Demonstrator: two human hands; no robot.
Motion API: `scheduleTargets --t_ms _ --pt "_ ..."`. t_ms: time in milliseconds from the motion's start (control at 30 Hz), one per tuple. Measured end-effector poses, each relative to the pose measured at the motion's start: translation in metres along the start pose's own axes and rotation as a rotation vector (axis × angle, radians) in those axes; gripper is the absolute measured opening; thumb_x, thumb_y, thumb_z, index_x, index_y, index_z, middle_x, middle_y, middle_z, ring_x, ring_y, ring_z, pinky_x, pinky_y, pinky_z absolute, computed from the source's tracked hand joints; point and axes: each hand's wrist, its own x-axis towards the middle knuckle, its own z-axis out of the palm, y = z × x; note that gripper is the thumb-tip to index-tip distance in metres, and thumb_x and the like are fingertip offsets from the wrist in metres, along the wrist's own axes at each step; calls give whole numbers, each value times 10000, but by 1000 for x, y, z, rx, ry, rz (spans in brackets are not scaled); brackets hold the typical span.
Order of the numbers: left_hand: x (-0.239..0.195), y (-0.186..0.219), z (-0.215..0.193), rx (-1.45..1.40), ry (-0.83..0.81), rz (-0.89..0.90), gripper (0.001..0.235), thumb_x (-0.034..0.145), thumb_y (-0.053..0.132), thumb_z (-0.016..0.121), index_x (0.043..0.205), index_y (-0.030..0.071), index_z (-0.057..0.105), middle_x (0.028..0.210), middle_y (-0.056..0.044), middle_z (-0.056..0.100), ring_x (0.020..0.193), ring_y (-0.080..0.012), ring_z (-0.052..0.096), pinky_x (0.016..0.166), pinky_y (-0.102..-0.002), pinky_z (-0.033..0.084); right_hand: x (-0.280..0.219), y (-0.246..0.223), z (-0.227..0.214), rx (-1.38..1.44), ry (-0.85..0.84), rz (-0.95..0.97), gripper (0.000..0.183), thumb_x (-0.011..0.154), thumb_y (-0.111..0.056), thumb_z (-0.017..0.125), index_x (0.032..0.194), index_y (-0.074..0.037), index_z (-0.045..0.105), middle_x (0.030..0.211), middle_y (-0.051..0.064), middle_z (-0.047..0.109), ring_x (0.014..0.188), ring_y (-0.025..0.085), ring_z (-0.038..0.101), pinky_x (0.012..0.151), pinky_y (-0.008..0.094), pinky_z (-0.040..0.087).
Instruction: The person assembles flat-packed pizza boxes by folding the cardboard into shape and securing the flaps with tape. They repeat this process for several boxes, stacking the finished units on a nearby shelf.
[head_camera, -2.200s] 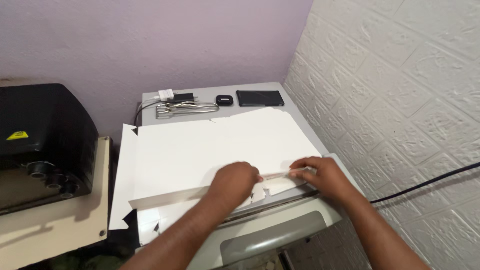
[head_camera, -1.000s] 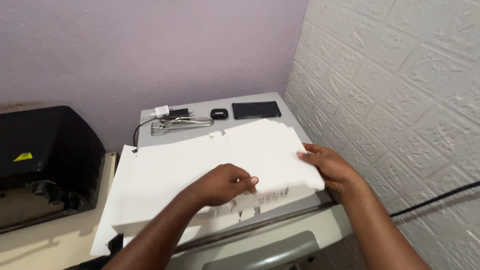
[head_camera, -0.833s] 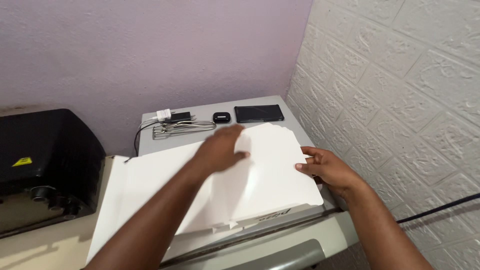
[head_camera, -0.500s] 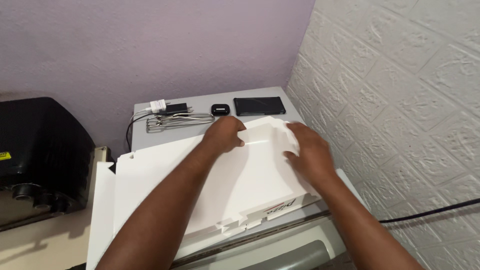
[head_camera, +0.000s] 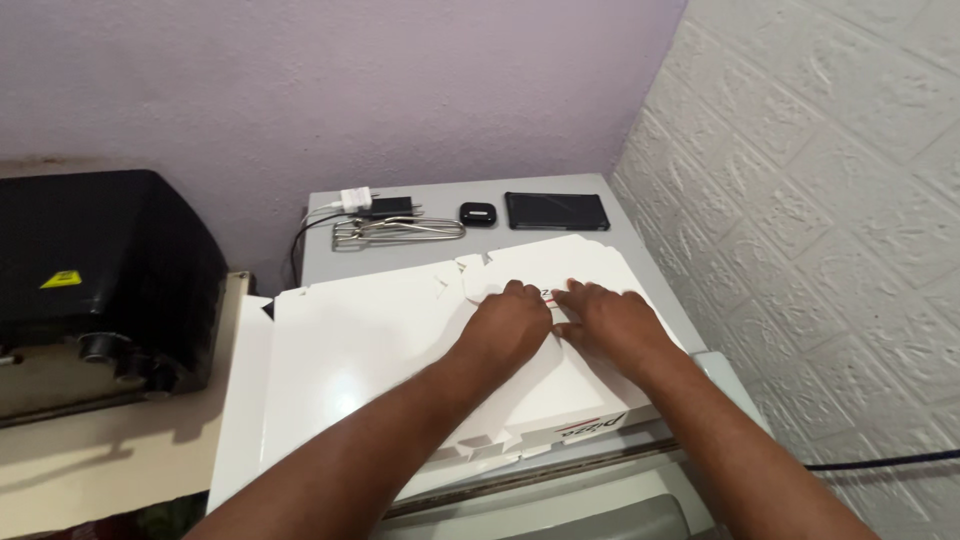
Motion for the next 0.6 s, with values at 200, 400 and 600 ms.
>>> scheduleTargets --t_ms 200,400,600 --pt "-16 -48 4 -341 249 -83 435 818 219 736 1197 10 696 1212 -193 654 1152 -379 599 958 -511 464 -8 -19 3 -227 -60 -68 683 941 -709 438 1567 -470 307 1641 172 263 1493 320 346 1098 572 428" --pt "-11 -59 -50 -219 -208 -440 708 702 509 903 1216 68 695 1345 -116 590 1326 -316 495 1084 -519 423 -6 -22 1 -241 -113 -40 729 916 -758 422 1576 -473 301 1673 164 222 1525 331 306 1112 557 448" --pt "-15 -63 -68 -139 -226 -476 936 614 501 983 1336 57 588 1345 -144 566 1322 -330 477 1079 -550 394 -6 -23 3 -244 -120 -27 728 929 -743 424 1584 -466 271 1682 153 186 1527 341 277 1125 554 427"
